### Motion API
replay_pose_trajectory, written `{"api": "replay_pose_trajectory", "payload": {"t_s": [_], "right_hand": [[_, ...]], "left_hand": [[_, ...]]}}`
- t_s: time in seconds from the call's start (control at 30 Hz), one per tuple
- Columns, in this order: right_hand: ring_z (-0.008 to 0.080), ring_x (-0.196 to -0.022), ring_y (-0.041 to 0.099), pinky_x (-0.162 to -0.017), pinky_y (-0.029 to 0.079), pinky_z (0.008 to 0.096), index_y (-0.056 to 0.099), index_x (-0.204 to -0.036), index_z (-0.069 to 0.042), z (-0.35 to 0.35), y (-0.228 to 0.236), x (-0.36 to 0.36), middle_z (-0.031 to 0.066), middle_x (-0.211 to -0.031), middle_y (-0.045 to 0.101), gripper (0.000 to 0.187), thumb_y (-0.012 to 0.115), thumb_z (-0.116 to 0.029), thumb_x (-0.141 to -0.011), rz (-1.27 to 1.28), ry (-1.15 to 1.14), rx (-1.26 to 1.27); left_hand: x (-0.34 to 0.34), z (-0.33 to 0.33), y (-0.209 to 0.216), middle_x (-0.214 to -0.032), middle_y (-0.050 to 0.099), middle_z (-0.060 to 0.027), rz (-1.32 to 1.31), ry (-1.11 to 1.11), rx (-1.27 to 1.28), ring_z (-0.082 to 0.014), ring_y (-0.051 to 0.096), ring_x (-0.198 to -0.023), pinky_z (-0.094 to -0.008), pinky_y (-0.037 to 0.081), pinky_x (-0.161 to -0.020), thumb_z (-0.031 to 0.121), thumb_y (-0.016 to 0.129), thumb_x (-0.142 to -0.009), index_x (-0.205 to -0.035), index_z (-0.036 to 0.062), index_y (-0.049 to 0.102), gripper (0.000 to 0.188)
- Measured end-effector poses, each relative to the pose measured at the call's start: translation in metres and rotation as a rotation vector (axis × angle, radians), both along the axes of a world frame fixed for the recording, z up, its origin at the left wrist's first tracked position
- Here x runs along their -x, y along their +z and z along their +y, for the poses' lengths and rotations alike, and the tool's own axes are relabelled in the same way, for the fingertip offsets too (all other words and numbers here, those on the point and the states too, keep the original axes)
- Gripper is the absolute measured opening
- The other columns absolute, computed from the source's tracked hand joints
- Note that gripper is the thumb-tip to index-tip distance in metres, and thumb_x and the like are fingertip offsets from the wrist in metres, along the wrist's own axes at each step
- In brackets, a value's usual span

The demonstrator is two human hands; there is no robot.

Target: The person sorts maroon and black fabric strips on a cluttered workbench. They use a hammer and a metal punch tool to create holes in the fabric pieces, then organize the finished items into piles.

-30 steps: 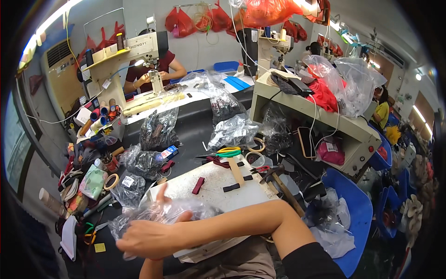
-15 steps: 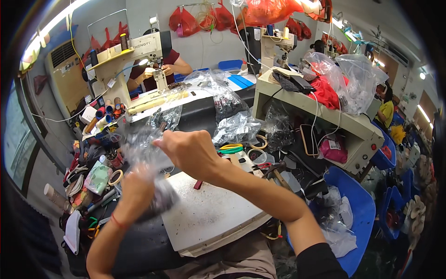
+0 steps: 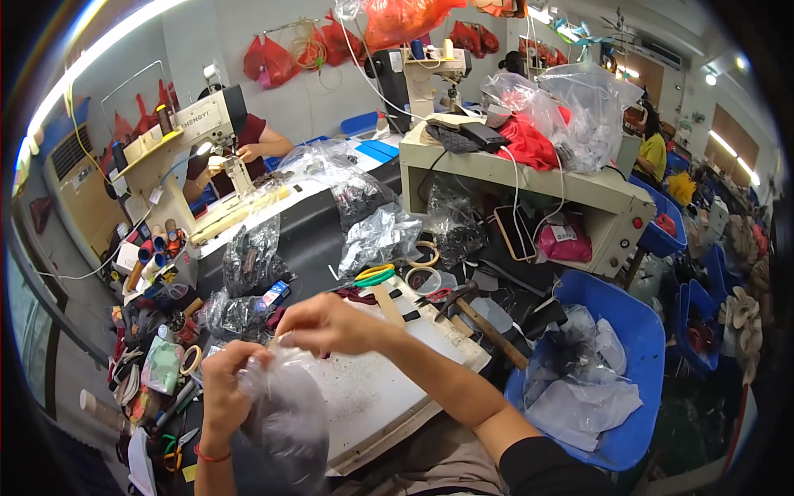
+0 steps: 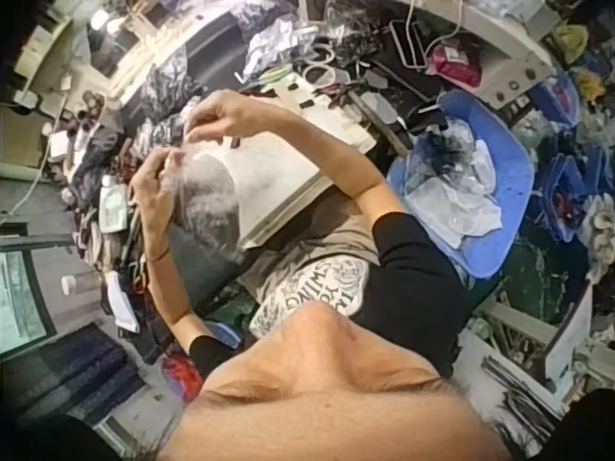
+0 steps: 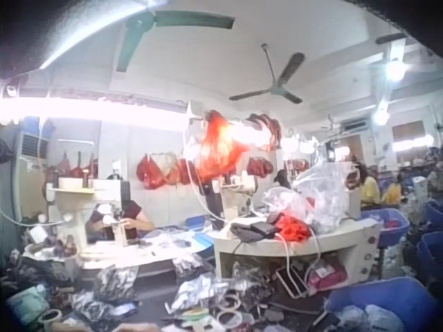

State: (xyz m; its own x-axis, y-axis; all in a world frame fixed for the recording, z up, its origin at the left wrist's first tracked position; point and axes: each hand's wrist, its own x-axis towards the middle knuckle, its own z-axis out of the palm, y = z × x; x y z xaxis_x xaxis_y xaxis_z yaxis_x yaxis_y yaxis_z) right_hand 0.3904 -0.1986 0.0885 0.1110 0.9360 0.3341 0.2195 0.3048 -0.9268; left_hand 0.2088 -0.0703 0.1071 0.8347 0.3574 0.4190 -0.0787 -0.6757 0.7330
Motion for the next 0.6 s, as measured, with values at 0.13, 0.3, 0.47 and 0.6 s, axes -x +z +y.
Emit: {"api": "replay_pose_trajectory", "payload": {"t_s": [0.13,0.3,0.47,0.6], "right_hand": [[0.0238,-0.073,0.059,-0.065,0.046,0.0349,0.057,-0.103,0.0,0.01,-0.033,0.054,0.0146,-0.08,0.058,0.019,0.057,-0.008,-0.086,-0.073,-0.511,-0.275],[0.0336,-0.09,0.049,-0.082,0.04,0.039,0.045,-0.12,0.011,0.023,-0.057,0.103,0.0211,-0.103,0.051,0.052,0.056,-0.004,-0.071,-0.539,-0.728,-0.516],[0.03,-0.089,0.05,-0.08,0.041,0.0368,0.05,-0.116,0.009,-0.001,-0.097,0.07,0.0155,-0.101,0.054,0.045,0.055,-0.009,-0.076,-0.645,-0.783,-0.499],[0.0297,-0.085,0.053,-0.078,0.043,0.0394,0.053,-0.114,0.006,-0.006,-0.104,0.063,0.0142,-0.099,0.056,0.041,0.057,-0.009,-0.075,-0.798,-0.871,-0.444]], "left_hand": [[-0.021,-0.016,-0.022,-0.076,0.054,-0.005,-0.152,0.332,-0.085,-0.013,0.05,-0.072,-0.0259,0.041,-0.065,0.003,0.055,-0.082,-0.087,-0.0005,0.056,0.006],[-0.016,-0.003,-0.067,-0.086,0.049,-0.0015,-0.272,0.168,0.636,-0.0108,0.049,-0.08,-0.0251,0.042,-0.073,0.005,0.048,-0.091,-0.1,0.0039,0.05,0.01],[-0.037,-0.03,-0.117,-0.092,0.053,-0.0032,-0.202,0.122,0.661,-0.0102,0.051,-0.084,-0.024,0.043,-0.078,0.004,0.046,-0.092,-0.101,0.0013,0.053,0.012],[-0.043,-0.041,-0.108,-0.101,0.058,-0.0065,-0.082,0.243,0.268,-0.0145,0.056,-0.092,-0.0271,0.045,-0.082,0.001,0.047,-0.087,-0.102,-0.0022,0.056,0.018]]}}
